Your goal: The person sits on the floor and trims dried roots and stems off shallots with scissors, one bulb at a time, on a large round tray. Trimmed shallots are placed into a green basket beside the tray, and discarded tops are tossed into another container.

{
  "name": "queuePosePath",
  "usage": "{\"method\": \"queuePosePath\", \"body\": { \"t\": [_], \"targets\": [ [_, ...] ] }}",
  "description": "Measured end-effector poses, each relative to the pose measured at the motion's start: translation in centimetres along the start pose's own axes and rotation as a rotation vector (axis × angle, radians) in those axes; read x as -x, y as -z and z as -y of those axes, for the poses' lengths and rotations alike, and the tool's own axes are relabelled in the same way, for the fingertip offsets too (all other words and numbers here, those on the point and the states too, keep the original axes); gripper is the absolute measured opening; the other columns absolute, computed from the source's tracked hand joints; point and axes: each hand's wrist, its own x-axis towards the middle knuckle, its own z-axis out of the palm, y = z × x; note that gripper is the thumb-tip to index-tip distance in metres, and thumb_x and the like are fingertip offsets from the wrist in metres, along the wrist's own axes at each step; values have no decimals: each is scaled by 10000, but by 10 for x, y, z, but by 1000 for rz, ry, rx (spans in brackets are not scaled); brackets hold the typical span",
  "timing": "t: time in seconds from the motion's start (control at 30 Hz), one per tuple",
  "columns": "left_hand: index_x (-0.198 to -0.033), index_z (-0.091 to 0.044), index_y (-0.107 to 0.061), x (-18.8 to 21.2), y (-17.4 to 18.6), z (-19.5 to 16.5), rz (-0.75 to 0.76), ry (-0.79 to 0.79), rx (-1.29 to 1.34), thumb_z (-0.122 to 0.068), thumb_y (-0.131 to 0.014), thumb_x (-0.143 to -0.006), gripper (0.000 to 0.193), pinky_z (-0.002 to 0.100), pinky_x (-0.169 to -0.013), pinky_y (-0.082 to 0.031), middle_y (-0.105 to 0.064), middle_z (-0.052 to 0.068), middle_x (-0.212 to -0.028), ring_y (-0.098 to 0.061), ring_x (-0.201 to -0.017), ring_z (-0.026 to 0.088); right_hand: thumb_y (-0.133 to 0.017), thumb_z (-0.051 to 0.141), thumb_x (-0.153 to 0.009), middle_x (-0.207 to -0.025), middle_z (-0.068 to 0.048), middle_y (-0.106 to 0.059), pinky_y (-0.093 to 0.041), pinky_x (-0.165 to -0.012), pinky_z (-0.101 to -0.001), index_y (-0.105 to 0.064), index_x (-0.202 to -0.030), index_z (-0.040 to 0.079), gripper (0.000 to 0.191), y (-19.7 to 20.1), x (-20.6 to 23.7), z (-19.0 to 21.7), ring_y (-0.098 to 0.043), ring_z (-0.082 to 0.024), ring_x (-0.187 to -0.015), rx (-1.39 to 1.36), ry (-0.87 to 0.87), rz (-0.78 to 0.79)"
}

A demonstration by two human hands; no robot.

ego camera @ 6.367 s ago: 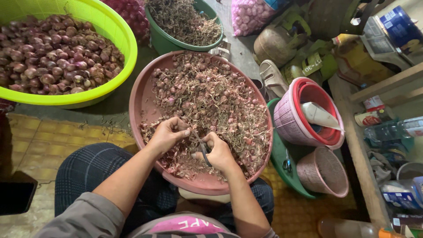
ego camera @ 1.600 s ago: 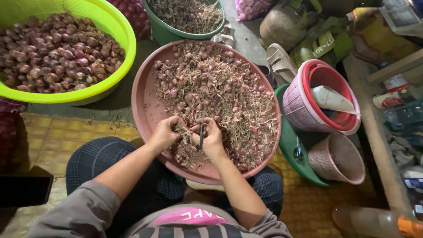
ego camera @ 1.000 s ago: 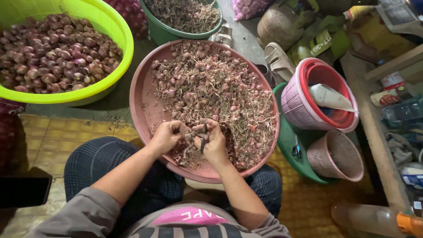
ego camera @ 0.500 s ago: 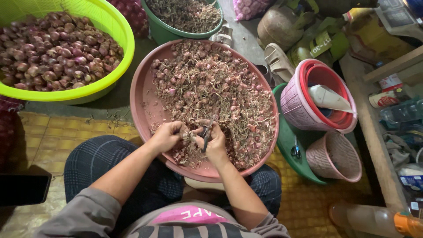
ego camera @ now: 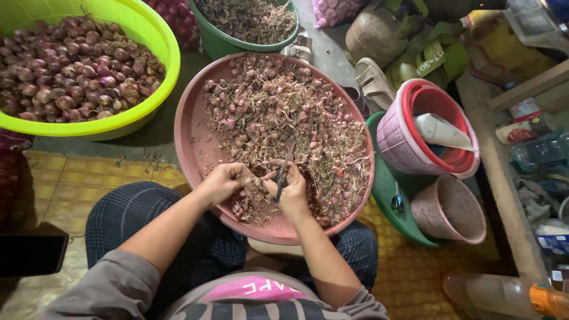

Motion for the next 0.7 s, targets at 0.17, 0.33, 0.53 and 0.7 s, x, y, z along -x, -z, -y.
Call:
{"method": "queuePosePath", "body": {
  "t": [0.17,0.33,0.53,0.7],
  "targets": [
    [-910,-6,-676,1,-1,3,35,0,-69,-98,-635,-990,129,265,-597,-526,-698,26,-736,-612,-638,86,-754,-12,-826,-950,-48,-697,-606,-760,-260,-597,-1248,13,451,4,-4,-9,-683,-114,-856,-10,-58,-47],
    [-944,-16,-665,1,-1,1,37,23,-109,-125,-607,-1005,137,271,-596,-525,-684,14,-719,-609,-630,91,-719,-28,-827,-923,-71,-697,-596,-685,-256,-600,-1203,21,398,9,-7,-2,-682,-131,-798,0,-88,-115],
    [-949,-14,-668,-1,2,5,8,-43,-94,-98,-614,-996,110,262,-651,-545,-701,15,-754,-637,-682,88,-686,-45,-822,-968,-89,-719,-617,-713,-297,-621,-1206,8,393,15,-2,27,-722,-162,-814,105,-172,14],
    [-925,6,-652,-3,1,7,-3,-40,-2,11,-627,-947,34,269,-690,-575,-735,34,-844,-687,-738,105,-748,-41,-773,-1036,-82,-719,-645,-678,-352,-597,-1266,75,529,8,3,32,-714,-185,-826,133,-322,19]
  ]
}}
